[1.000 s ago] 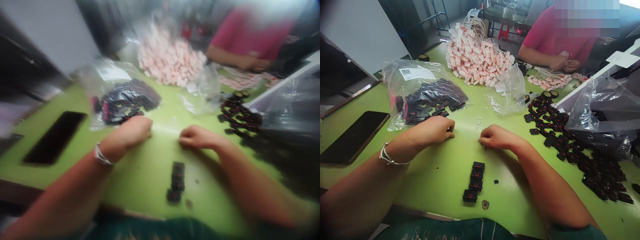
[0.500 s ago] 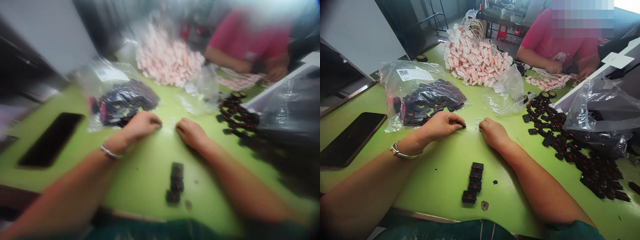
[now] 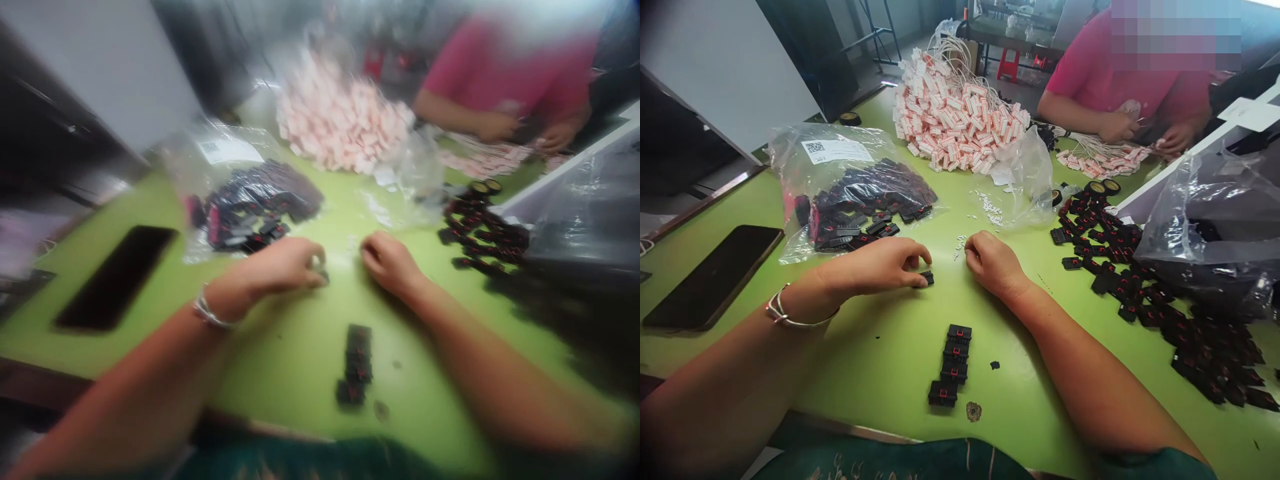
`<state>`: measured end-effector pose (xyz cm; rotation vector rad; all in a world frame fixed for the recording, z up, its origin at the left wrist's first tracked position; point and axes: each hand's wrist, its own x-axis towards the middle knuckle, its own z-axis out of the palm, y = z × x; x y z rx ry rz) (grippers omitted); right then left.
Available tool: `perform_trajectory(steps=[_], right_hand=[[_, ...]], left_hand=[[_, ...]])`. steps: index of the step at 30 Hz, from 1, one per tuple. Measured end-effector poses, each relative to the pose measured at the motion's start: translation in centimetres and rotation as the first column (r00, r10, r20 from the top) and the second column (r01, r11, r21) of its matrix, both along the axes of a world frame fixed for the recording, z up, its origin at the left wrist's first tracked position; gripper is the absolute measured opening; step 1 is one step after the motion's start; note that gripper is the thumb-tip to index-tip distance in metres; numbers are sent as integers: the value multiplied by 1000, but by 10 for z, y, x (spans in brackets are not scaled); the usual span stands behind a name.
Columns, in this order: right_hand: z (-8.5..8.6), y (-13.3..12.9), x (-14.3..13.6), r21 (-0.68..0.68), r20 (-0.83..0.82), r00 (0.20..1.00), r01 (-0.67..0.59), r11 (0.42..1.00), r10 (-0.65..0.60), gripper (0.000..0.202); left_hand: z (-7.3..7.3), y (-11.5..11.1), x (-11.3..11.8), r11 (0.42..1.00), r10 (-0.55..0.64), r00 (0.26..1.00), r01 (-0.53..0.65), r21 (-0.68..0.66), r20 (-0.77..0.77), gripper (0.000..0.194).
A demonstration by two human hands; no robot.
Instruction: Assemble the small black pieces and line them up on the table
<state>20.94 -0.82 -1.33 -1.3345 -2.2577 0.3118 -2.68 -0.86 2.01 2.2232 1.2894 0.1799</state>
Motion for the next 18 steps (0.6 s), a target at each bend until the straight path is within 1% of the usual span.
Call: perform_trajectory(steps=[1, 3, 6, 8, 9, 10, 11, 12, 13, 14, 15, 17, 18], right_hand=[[1, -2, -2, -3, -36, 999, -10, 1000, 10, 9], [6, -6, -6, -29, -129, 991, -40, 999, 36, 9], [14, -13, -13, -149, -276, 961, -81, 986, 37, 9], [19, -17, -16, -236, -347, 938, -85, 968, -3, 9], [22, -19, -17, -276, -374, 927, -80, 958, -30, 9], [25, -20, -18, -313, -397, 916, -73, 947, -60, 9], [27, -21, -18, -352, -418, 903, -65, 934, -95, 9], [28, -22, -18, -393, -437, 890, -60, 918, -129, 9], [30, -23, -19, -432, -453, 877, -56, 900, -162, 10], [30, -23, -19, -462, -465, 865, -54, 885, -190, 11], [30, -24, -19, -476, -476, 855, -54, 878, -206, 12], [29, -25, -20, -467, -492, 845, -53, 883, -210, 12], [28, -25, -21, -454, -499, 842, -53, 890, -205, 12]], left_hand=[[0, -3, 2, 999, -52, 999, 52, -5, -6, 26], [0, -9, 6, 993, -118, 993, 118, 11, 0, 19], [-2, -11, 12, 988, -138, 990, 136, 71, 29, 18], [-3, -9, 16, 993, -106, 990, 100, 67, 96, 17], [-4, -8, 17, 998, -52, 985, 47, 34, 166, 17], [-5, -6, 18, 999, 28, 965, -20, -31, 259, 20], [-7, -4, 19, 989, 121, 923, -79, -128, 365, 26], [-9, -3, 20, 964, 216, 858, -111, -243, 466, 36], [-11, -2, 22, 926, 311, 772, -115, -360, 554, 44], [-13, -2, 24, 878, 396, 678, -83, -471, 619, 51], [-15, -2, 26, 824, 476, 586, -35, -566, 656, 54], [-20, -4, 31, 714, 605, 437, 72, -696, 666, 50], [-22, -5, 33, 669, 651, 384, 117, -734, 654, 46]])
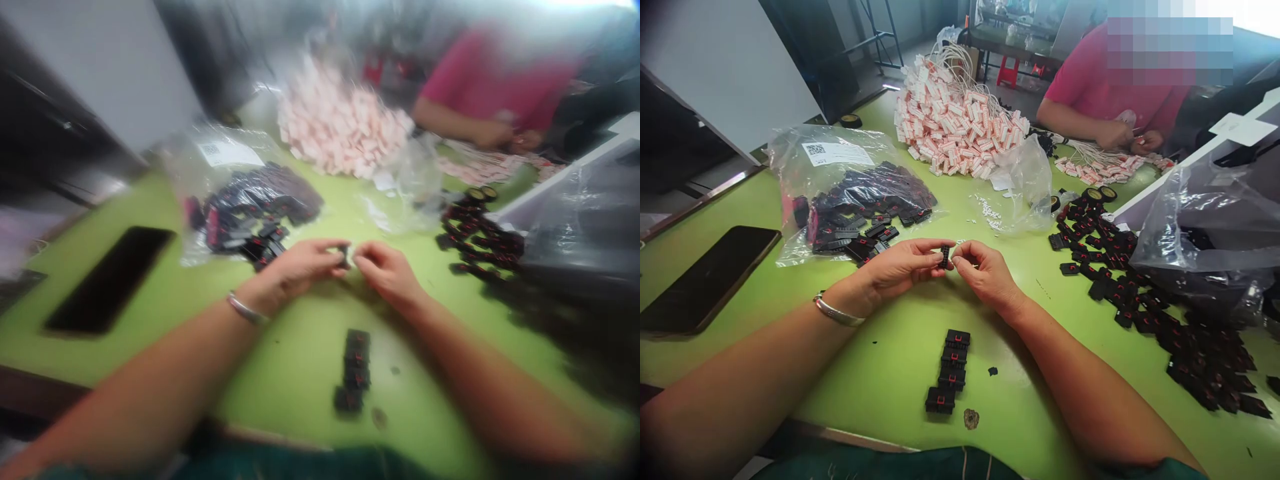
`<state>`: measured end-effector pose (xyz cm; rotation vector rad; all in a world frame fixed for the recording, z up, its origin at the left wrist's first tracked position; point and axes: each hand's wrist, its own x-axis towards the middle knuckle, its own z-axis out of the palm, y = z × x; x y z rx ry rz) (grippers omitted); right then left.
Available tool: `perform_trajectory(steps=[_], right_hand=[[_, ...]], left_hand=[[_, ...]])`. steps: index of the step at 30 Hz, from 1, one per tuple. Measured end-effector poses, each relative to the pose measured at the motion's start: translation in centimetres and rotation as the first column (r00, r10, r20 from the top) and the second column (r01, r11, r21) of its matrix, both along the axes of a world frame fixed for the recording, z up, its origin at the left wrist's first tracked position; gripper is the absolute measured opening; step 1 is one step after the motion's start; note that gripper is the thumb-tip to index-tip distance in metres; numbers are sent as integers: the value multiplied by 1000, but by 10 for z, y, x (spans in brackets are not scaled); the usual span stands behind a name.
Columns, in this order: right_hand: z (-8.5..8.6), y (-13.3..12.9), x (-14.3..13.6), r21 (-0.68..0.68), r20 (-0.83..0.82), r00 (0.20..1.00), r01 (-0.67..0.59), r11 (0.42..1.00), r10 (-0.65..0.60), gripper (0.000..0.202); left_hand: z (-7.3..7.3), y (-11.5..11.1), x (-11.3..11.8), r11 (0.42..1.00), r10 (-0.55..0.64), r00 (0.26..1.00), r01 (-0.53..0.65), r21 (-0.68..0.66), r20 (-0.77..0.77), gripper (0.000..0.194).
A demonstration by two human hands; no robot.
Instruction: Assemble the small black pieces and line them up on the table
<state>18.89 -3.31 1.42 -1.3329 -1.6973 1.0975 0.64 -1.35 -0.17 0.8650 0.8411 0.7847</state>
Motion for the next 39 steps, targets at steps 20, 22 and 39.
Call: perform_trajectory(steps=[20, 22, 39], right_hand=[[-17, 2, -2, 261, 89, 996, -11, 965, -13, 8], [-17, 2, -2, 261, 84, 996, -2, 965, -21, 7], [-10, 19, 11, 0, 26, 986, 165, 986, -165, 11]], left_hand=[[-5, -3, 4, 997, -26, 998, 30, -71, 59, 49], [-5, -3, 4, 999, -14, 1000, 15, -49, 19, 51], [-1, 9, -3, 948, 291, 957, -286, 137, -16, 47]])
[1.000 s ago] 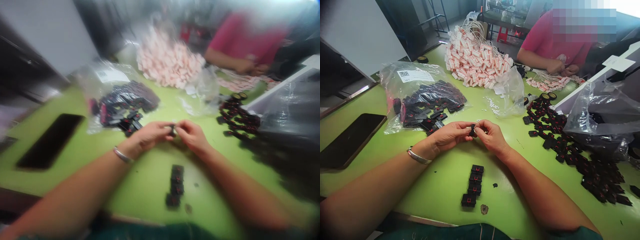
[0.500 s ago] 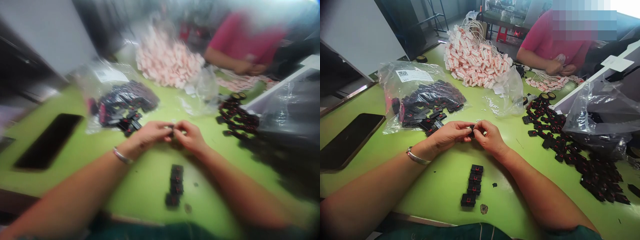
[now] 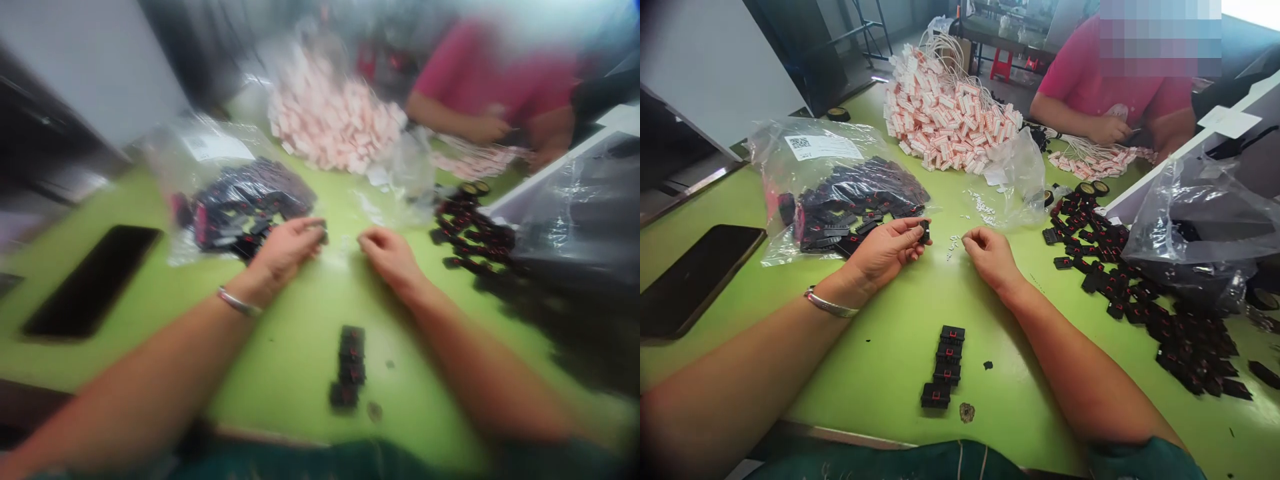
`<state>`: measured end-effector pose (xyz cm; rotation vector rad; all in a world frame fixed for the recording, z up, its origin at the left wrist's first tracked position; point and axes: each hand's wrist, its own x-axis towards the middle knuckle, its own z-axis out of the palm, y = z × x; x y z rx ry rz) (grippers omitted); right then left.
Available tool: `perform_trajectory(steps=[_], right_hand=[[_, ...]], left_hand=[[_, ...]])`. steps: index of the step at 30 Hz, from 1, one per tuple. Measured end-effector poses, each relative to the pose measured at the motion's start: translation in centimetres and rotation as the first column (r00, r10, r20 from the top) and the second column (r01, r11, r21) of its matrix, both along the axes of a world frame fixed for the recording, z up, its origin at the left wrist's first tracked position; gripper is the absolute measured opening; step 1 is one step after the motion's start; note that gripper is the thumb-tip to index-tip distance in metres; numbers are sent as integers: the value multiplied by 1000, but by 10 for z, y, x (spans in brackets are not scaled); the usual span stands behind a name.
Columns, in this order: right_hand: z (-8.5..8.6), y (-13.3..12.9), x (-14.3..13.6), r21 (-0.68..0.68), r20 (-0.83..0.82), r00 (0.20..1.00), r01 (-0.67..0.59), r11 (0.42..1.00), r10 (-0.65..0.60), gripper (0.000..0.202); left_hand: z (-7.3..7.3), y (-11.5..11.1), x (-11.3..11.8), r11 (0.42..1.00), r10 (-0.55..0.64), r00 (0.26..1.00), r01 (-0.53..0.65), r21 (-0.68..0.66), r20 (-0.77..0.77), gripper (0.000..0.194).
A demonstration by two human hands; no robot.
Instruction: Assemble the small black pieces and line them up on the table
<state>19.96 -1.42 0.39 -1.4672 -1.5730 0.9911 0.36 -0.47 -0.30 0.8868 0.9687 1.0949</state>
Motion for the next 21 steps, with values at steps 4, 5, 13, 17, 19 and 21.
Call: perform_trajectory(steps=[4, 5, 13, 17, 19, 21], right_hand=[[-7, 2, -3, 42, 387, 921, -57, 997, 37, 9], [-9, 0, -6, 36, 455, 889, -69, 997, 45, 12], [-9, -3, -27, 70, 738, 675, -84, 994, 5, 22], [-10, 0, -16, 47, 676, 730, -176, 983, 99, 15], [-11, 1, -9, 43, 661, 738, -224, 974, 140, 15], [-12, 2, -4, 49, 647, 745, -252, 966, 162, 16]], left_hand=[[-4, 4, -1, 999, 32, 999, -32, -27, 22, 50], [-5, 3, -1, 999, 27, 1000, -26, -29, 10, 50], [-4, -1, 3, 999, 10, 997, -13, -40, -71, 48], [-6, -1, 3, 999, -20, 996, 17, -28, -90, 46], [-8, -1, 2, 999, -47, 994, 45, -21, -94, 46], [-9, -2, 3, 997, -76, 993, 73, -27, -93, 46]])
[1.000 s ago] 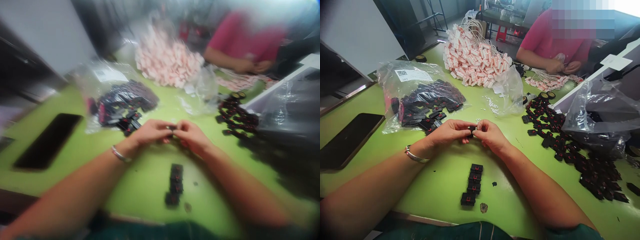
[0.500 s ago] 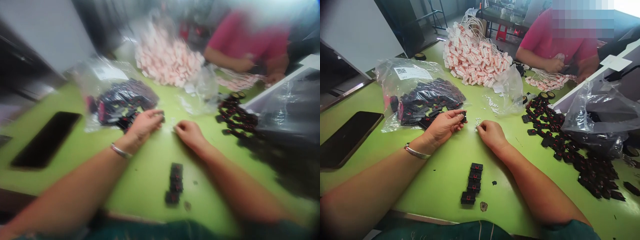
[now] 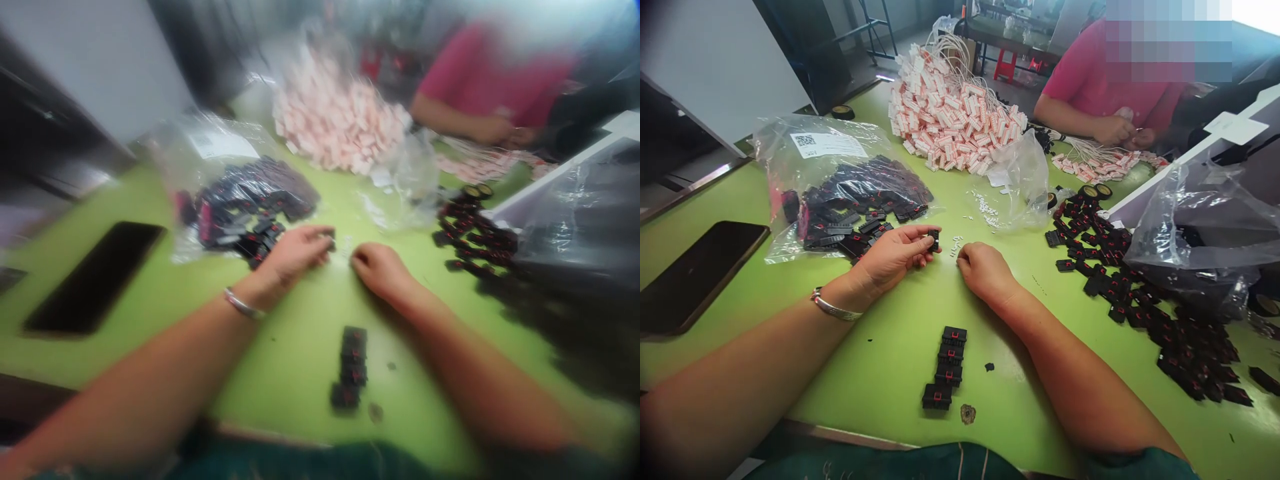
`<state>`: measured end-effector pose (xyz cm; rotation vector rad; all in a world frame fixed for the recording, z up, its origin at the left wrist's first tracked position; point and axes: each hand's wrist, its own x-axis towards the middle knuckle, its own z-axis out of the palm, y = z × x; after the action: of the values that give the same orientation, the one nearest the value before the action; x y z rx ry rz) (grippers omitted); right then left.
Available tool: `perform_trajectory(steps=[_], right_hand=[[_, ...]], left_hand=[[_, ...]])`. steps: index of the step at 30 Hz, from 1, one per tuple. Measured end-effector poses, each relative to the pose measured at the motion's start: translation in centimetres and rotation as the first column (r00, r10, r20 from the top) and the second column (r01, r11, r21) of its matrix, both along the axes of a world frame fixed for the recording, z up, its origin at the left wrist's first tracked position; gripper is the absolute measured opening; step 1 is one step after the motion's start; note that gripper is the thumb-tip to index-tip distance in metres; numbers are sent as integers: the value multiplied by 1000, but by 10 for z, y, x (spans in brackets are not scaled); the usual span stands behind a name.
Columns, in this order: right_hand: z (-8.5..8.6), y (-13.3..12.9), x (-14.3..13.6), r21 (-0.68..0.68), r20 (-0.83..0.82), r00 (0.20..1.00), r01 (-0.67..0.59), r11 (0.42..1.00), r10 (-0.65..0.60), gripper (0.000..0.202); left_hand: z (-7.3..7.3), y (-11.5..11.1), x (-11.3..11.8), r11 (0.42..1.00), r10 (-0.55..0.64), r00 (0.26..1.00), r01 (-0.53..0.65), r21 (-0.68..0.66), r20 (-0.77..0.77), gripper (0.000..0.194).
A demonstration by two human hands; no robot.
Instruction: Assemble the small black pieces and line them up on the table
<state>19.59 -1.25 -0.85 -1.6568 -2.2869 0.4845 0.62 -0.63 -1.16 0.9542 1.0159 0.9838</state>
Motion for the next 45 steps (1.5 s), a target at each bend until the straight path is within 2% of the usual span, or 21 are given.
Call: perform_trajectory(steps=[2, 4, 7, 11, 15, 26, 29, 32, 34, 40, 45], right_hand=[[1, 0, 3, 2, -80, 997, 4, 1000, -3, 15], [5, -1, 4, 6, -238, 971, 40, 999, -37, 12], [15, -7, 0, -12, -480, 873, 86, 996, -82, 9], [24, -15, -7, -78, -627, 774, 40, 996, -81, 11], [23, -19, -11, -80, -669, 741, 11, 997, -62, 12], [17, -18, -16, -82, -682, 727, 36, 996, -83, 10], [17, -20, -16, -248, -747, 626, 48, 968, -222, 14], [15, -20, -14, -439, -780, 507, -24, 898, -368, 26], [13, -20, -13, -488, -783, 478, -76, 869, -398, 30], [17, -21, -13, -457, -769, 527, -56, 888, -362, 33], [20, -20, -12, -507, -785, 461, -95, 856, -414, 29]], left_hand=[[1, -2, 1, 999, -33, 999, 34, -16, 13, 48], [2, -4, 2, 996, -80, 996, 81, -36, 37, 50], [4, -6, 3, 983, -167, 983, 171, -64, 71, 53], [4, -9, 3, 970, -226, 967, 234, -60, 119, 50], [3, -11, 5, 968, -234, 963, 243, -55, 134, 47], [3, -12, 6, 974, -221, 971, 224, -35, 93, 47], [3, -12, 6, 975, -218, 976, 218, 40, 16, 47], [3, -11, 5, 965, -229, 968, 240, 107, -100, 44], [3, -11, 5, 965, -214, 967, 231, 123, -138, 44], [5, -11, 8, 987, -142, 990, 141, 80, 12, 47], [5, -11, 9, 988, -145, 986, 140, 64, 84, 49]])
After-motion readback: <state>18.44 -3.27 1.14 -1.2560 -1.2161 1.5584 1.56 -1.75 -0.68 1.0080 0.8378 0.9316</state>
